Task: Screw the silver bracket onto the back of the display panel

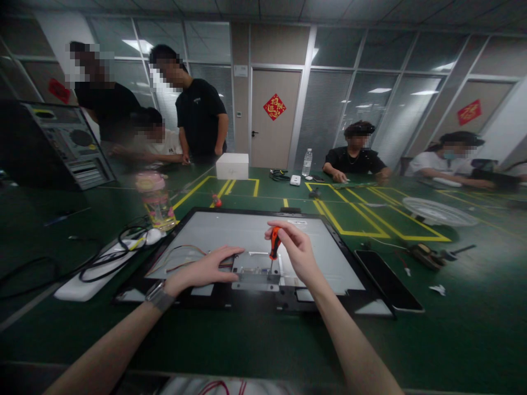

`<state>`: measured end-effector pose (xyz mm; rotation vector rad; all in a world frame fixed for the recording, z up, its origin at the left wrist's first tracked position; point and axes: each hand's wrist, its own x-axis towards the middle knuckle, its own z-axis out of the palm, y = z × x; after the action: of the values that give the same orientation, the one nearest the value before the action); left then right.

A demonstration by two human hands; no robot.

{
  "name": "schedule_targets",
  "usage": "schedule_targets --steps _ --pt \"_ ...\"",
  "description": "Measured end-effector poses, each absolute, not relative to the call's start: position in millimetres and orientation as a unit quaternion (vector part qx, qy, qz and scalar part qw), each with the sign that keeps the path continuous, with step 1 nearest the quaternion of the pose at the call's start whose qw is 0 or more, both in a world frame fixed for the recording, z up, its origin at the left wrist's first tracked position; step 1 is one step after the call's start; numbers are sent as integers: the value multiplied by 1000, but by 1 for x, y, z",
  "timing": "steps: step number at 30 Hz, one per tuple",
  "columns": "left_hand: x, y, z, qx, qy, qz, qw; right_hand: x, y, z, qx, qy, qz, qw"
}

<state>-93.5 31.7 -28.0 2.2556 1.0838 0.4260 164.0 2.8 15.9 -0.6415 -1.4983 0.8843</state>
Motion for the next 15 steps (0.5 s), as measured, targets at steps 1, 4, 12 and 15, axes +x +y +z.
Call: schedule_targets --steps 1,4,12,15 --pt "-93 31 -28 848 409 160 297 164 2 16 -274 -646 386 599" --pt "-92 31 -27 848 407 163 297 163 1 18 -279 -658 370 594" --pt "-93 31 -28 853 399 165 292 162 -2 19 -283 -681 390 552" --pt "-94 32 -29 852 401 167 291 161 -2 20 -280 -686 388 548"
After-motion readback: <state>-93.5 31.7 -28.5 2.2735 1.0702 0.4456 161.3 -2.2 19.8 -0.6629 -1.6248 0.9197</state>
